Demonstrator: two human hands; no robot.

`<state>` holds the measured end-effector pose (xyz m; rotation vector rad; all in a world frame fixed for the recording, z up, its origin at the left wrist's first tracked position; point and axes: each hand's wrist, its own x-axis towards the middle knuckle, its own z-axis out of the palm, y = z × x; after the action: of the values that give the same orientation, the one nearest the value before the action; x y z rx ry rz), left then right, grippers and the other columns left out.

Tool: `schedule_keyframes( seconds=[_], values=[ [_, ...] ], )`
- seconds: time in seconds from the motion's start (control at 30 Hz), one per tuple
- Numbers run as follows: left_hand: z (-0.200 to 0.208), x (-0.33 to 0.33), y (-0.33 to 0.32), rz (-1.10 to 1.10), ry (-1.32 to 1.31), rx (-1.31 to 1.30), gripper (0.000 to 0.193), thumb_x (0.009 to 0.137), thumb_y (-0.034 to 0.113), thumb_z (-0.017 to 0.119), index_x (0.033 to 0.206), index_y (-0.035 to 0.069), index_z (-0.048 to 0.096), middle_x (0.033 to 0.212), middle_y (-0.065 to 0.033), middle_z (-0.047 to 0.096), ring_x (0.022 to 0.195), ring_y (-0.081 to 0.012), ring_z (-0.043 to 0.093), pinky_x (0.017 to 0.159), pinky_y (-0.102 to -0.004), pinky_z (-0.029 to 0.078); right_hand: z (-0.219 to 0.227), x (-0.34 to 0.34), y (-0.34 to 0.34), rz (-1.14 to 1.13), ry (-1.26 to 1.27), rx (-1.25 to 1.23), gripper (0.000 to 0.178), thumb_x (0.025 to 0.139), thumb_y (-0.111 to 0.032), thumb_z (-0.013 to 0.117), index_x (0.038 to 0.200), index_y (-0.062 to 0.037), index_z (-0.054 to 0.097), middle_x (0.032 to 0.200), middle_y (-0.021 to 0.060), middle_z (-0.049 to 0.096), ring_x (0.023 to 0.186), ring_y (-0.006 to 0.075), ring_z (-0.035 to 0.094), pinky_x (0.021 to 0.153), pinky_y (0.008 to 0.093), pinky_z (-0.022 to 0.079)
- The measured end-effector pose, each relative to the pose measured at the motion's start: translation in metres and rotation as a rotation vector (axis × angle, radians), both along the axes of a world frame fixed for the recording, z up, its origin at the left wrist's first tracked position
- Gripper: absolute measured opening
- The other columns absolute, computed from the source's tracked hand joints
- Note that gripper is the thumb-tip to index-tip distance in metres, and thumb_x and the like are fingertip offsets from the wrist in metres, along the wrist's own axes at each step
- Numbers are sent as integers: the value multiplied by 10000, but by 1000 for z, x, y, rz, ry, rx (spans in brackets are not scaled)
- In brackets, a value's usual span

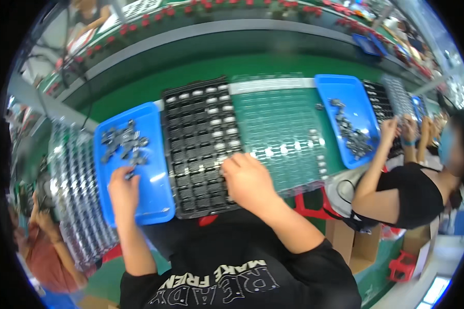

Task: The person is manually placing small electronic components from a blue storage tray into a black compartmentalized grid tray on an assembly line.

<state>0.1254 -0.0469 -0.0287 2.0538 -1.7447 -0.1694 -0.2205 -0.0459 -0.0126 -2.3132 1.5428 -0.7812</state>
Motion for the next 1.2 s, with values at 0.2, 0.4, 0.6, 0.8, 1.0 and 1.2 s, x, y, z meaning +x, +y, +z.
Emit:
schedule_keyframes(
  seconds=[0.2, 0.4, 0.6, 0.8, 1.0, 1.2],
  values=[
    [21, -5, 17, 90, 261, -30, 301, 835, 19, 760, 1131, 29, 703, 996, -100, 707, 856, -201, 690, 781, -326, 559, -3, -15, -8, 15, -62, -40, 123, 805, -70, 745, 922, -70, 704, 998, 118, 670, 979, 354, 646, 866, 451, 538],
    [37, -35, 30, -91, 514, -199, 390, 811, -38, 793, 1179, 27, 682, 1064, -74, 700, 881, -136, 695, 805, -279, 553, 2, -177, -47, -677, 112, 6, 346, 873, -174, 766, 1172, -15, 695, 1086, 183, 732, 1019, 335, 697, 921, 415, 532],
    [47, -45, 31, -129, 582, -221, 351, 758, -73, 811, 1080, 35, 721, 1115, -77, 673, 920, -133, 628, 771, -265, 524, -34, -225, -73, -657, 142, 211, 243, 856, -154, 765, 1028, 8, 711, 898, 136, 747, 865, 240, 721, 821, 365, 551],
    [32, -34, 34, -95, 803, -201, 338, 798, -87, 786, 1110, 21, 715, 1153, -88, 705, 974, -130, 662, 740, -246, 524, -22, -208, -81, -639, 40, 277, 198, 834, -152, 802, 956, -21, 718, 785, 51, 705, 725, 148, 650, 703, 311, 525],
    [17, -34, 33, -120, 879, -154, 347, 819, -87, 764, 1140, 16, 679, 1141, -67, 695, 1003, -122, 645, 769, -235, 487, -21, -216, -73, -754, 19, 246, 196, 826, -104, 787, 983, -33, 694, 789, 52, 699, 718, 147, 645, 689, 311, 518],
    [12, -30, 46, -99, 921, -139, 344, 828, -100, 742, 1145, 12, 670, 1172, -67, 678, 1074, -129, 623, 860, -250, 471, -18, -206, -72, -695, 81, 197, 255, 787, -142, 793, 1000, -19, 724, 856, 112, 746, 801, 219, 719, 759, 366, 560]
  ],
)
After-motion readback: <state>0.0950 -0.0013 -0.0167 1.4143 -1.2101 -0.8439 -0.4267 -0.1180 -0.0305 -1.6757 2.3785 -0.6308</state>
